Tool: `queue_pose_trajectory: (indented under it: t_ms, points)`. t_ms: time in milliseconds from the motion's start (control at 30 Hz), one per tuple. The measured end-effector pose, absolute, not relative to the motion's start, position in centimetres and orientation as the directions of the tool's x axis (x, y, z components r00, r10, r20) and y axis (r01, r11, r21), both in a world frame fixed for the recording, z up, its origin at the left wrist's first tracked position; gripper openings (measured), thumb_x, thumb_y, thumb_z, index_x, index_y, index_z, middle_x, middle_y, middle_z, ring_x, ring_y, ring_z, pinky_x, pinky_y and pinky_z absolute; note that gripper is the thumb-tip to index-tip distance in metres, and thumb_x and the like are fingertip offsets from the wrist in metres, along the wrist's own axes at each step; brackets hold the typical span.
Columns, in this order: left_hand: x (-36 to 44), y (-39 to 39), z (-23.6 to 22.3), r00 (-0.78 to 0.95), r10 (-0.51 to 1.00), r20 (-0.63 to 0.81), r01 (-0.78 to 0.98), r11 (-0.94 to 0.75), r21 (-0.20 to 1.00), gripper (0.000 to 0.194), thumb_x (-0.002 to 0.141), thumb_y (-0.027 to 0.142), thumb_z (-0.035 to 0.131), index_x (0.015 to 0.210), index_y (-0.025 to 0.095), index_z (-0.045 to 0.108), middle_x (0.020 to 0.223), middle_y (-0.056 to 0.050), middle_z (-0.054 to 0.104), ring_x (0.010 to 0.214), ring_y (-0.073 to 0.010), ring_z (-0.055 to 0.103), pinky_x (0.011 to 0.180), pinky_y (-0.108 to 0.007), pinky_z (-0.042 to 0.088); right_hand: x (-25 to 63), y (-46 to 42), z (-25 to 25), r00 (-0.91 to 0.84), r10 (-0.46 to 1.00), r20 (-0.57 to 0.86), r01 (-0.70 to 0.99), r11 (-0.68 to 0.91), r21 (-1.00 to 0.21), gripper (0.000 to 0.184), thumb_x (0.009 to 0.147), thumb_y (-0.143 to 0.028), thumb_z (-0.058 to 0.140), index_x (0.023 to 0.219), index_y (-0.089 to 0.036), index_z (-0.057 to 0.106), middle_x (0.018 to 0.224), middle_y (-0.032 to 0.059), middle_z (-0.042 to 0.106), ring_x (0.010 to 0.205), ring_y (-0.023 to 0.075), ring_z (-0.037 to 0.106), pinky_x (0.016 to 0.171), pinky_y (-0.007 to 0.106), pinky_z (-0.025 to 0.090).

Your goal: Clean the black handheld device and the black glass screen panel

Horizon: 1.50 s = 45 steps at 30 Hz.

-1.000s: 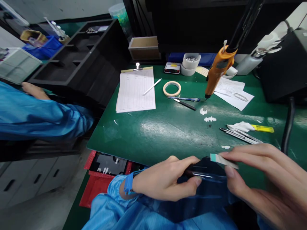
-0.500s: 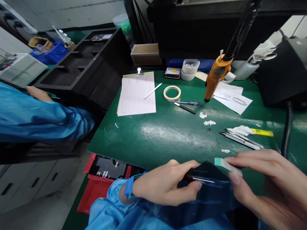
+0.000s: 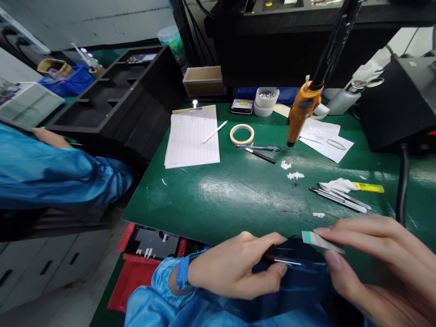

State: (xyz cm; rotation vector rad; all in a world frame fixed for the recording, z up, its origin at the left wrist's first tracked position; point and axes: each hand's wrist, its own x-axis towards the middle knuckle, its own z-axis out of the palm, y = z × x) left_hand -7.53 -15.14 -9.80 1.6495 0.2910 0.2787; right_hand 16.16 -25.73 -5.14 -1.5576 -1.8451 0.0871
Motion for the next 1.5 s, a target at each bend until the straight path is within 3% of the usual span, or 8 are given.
queue_pose_trajectory:
  t_ms: [133,333,500,667,900,1033,1300,1500]
  points:
    - [-7.4,-15.4,-9.8,0.937,0.349,0.036,0.007,-0.122,0.992,0.014,0.105,0.018,0.065,0.113,0.023,0.055,0.073,0.011,0.041,0.055,-0.0083,0.035,0.055,-0.022,0.03,15.9,-26.5,-5.3,0.027,0.882,0.471,0.863,0.217,-0.457,0.025,0.105,-0.055,0.083,0.117,-0.033,0.088,0.1,0.0073,0.08,0.089,0.0287,0.082,0.074,0.036,0.07]
    - [-7.6,-15.6,-9.8,0.934,0.358,0.026,0.051,-0.204,0.978,0.009,0.108,0.024,0.061,0.116,0.021,0.06,0.075,0.008,0.052,0.058,-0.0108,0.044,0.057,-0.025,0.034,15.4,-27.1,-5.6,0.005,0.887,0.462,0.885,0.211,-0.415,0.035,0.098,-0.065,0.087,0.117,-0.036,0.089,0.097,0.0089,0.079,0.095,0.0353,0.082,0.072,0.042,0.071]
    - [-8.2,-16.3,-10.1,0.931,0.35,0.104,0.047,-0.397,0.917,0.03,0.116,0.03,0.053,0.14,0.016,0.064,0.096,-0.006,0.079,0.072,-0.0171,0.069,0.067,-0.027,0.053,16.8,-27.3,-5.1,-0.007,0.888,0.46,0.874,0.229,-0.428,0.016,0.112,-0.044,0.071,0.123,-0.038,0.081,0.095,0.006,0.076,0.083,0.0299,0.08,0.07,0.042,0.068]
    - [-8.4,-16.8,-10.1,0.931,0.329,0.158,0.025,-0.491,0.871,0.035,0.117,0.027,0.052,0.149,0.015,0.06,0.11,-0.011,0.086,0.084,-0.0224,0.082,0.075,-0.03,0.063,17.1,-27.3,-4.8,-0.104,0.88,0.463,0.864,0.311,-0.397,0.029,0.115,-0.017,0.055,0.126,-0.038,0.073,0.101,-0.0023,0.073,0.082,0.0144,0.076,0.082,0.028,0.062]
    - [-8.4,-17.1,-10.1,0.943,0.307,0.126,0.052,-0.513,0.857,0.035,0.113,0.022,0.057,0.148,0.018,0.06,0.107,-0.01,0.084,0.085,-0.0227,0.082,0.076,-0.03,0.065,15.2,-27.2,-5.4,-0.1,0.854,0.511,0.868,0.325,-0.375,0.028,0.117,-0.014,0.052,0.122,-0.031,0.074,0.108,0.0009,0.073,0.097,0.0113,0.077,0.092,0.02,0.061]
    - [-8.6,-17.3,-10.0,0.93,0.336,0.147,0.061,-0.538,0.841,0.036,0.112,0.02,0.057,0.148,0.019,0.06,0.11,-0.01,0.085,0.089,-0.0233,0.084,0.079,-0.03,0.067,15.5,-26.7,-4.9,-0.135,0.844,0.519,0.879,0.344,-0.331,0.028,0.117,-0.015,0.051,0.121,-0.031,0.073,0.1,-0.0008,0.074,0.089,0.0091,0.077,0.084,0.015,0.061]
    - [-8.8,-17.4,-9.8,0.921,0.354,0.163,0.073,-0.569,0.819,0.039,0.111,0.019,0.056,0.15,0.018,0.06,0.113,-0.009,0.086,0.092,-0.0233,0.085,0.083,-0.03,0.068,16.2,-28.0,-5.1,-0.082,0.855,0.512,0.875,0.308,-0.375,0.02,0.117,-0.019,0.057,0.117,-0.031,0.073,0.101,-0.0028,0.075,0.089,0.0085,0.077,0.088,0.018,0.059]
    - [-8.7,-17.5,-9.8,0.932,0.339,0.13,0.098,-0.579,0.809,0.037,0.112,0.019,0.055,0.149,0.019,0.061,0.113,-0.01,0.086,0.099,-0.0261,0.086,0.085,-0.032,0.069,14.5,-27.6,-5.3,-0.119,0.832,0.542,0.867,0.353,-0.351,0.028,0.117,-0.013,0.053,0.121,-0.028,0.076,0.104,0.0008,0.075,0.095,0.0108,0.078,0.085,0.017,0.062]
